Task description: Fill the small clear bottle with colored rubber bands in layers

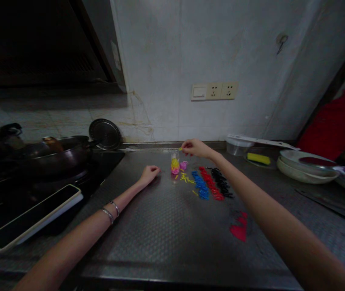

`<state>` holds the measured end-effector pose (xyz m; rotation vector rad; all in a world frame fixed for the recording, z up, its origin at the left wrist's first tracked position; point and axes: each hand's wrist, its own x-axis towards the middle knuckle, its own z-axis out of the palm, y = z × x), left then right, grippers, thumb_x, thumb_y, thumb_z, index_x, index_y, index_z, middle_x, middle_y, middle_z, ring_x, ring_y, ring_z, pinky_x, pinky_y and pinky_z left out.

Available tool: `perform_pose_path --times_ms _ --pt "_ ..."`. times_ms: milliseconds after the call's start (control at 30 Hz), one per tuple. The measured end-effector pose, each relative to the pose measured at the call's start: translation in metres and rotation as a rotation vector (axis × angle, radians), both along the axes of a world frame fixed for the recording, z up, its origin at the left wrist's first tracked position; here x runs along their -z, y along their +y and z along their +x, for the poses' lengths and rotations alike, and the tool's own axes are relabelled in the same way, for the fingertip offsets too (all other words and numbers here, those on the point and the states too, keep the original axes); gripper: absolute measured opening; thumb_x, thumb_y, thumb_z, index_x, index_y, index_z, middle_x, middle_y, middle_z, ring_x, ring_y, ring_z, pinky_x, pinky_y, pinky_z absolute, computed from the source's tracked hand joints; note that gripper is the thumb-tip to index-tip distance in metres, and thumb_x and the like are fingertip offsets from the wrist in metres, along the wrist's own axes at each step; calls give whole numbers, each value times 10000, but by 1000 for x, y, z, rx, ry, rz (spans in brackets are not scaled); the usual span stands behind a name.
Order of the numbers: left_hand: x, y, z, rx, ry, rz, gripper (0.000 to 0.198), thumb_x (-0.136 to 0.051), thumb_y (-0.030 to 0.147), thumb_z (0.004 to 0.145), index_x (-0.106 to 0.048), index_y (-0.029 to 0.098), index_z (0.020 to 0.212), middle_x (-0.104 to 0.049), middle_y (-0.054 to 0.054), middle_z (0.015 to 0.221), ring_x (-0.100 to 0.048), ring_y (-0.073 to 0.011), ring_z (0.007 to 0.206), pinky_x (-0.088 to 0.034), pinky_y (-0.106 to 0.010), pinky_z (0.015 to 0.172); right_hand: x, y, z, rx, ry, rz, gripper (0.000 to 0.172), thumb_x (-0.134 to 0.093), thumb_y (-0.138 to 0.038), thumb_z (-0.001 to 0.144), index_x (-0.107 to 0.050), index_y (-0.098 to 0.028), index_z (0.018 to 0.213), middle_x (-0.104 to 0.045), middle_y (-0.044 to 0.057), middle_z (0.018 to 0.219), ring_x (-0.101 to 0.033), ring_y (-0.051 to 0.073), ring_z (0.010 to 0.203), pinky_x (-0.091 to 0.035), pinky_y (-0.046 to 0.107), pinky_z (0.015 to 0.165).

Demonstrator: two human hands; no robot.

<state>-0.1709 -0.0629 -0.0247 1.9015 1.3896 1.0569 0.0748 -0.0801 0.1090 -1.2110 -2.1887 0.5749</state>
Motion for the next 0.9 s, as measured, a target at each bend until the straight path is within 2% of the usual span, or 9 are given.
perform_pose_path --times_ms 133,233,467,767,900 --pt "1 0 -1 1 10 8 279 -484 334 701 -651 111 689 -565 2 538 -457 -100 499 -315 -204 487 -24 9 -13 -12 -69 -26 98 -526 -91 716 -604 -80 774 -611 37 623 -530 72 487 -442 173 439" --pt "0 0 0 -7 23 7 285 -488 344 704 -652 112 686 -541 10 506 -442 -97 481 -301 -204 478 -32 14 -23 -27 -172 -26 105 -539 -55 687 -621 -75 750 -614 37 624 -519 68 474 -457 181 439" --pt "-4 -5 2 -11 20 -16 249 -504 314 705 -651 114 679 -530 13 490 -433 -91 470 -310 -200 474 -32 19 -35 -17 -346 -19 206 -531 -10 652 -665 -72 796 -645 62 703 -523 69 474 -461 194 450" --pt "-2 -3 2 -2 1 -17 252 -500 322 707 -645 117 677 -529 16 492 -442 -93 477 -314 -193 464 -34 22 -37 -48 -387 32 303 -532 -44 637 -678 -95 898 -673 62 790 -538 76 522 -431 178 483" --pt "0 -3 2 12 0 13 262 -496 329 713 -644 113 692 -560 6 531 -460 -95 500 -337 -195 489 -39 15 -34 -52 -376 66 315 -527 -54 647 -675 -98 922 -673 64 798 -528 73 541 -411 172 499"
